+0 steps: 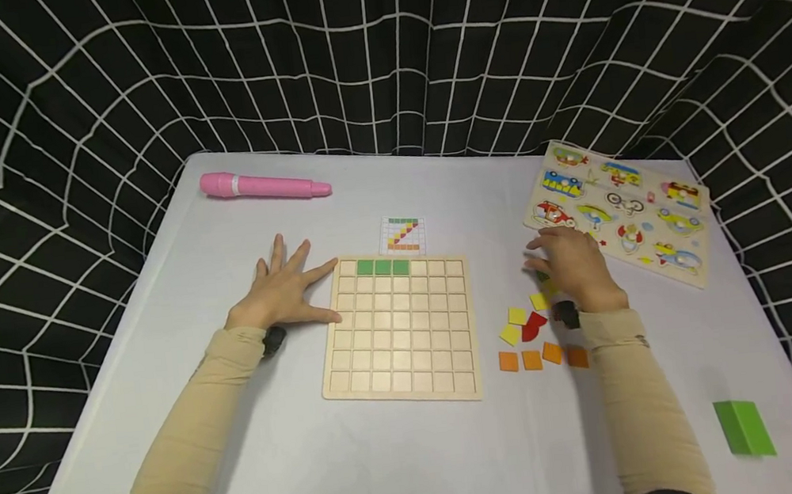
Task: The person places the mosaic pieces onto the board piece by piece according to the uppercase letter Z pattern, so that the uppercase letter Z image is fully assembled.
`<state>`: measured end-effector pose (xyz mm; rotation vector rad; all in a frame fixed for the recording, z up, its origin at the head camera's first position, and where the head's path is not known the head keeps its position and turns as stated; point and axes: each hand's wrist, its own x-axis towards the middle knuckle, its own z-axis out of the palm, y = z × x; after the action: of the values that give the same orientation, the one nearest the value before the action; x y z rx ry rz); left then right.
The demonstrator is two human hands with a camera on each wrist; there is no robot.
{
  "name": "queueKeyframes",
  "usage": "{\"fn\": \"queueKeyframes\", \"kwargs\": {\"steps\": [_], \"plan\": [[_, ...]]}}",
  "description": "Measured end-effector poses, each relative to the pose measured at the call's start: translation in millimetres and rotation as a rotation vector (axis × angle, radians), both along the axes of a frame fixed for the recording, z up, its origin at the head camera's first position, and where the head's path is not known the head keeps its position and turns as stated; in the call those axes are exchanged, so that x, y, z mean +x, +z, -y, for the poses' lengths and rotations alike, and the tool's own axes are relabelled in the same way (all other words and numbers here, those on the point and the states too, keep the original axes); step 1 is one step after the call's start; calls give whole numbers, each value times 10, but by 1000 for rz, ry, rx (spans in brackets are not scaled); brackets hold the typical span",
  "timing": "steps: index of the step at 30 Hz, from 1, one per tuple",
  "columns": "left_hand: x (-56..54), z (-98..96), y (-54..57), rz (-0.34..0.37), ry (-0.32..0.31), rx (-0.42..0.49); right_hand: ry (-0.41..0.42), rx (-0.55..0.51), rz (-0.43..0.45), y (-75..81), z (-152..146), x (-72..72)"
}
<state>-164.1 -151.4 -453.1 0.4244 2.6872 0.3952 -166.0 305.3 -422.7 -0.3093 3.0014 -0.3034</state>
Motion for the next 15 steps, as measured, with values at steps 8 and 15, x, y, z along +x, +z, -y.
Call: {"fn": "queueKeyframes", "kwargs": {"steps": [8, 15], "plan": [[5, 4, 13, 0, 2, 7, -97, 22, 79, -10, -314, 62], [-2, 9, -1, -2, -2, 4, -168, 3, 153, -39, -471, 125]]}}
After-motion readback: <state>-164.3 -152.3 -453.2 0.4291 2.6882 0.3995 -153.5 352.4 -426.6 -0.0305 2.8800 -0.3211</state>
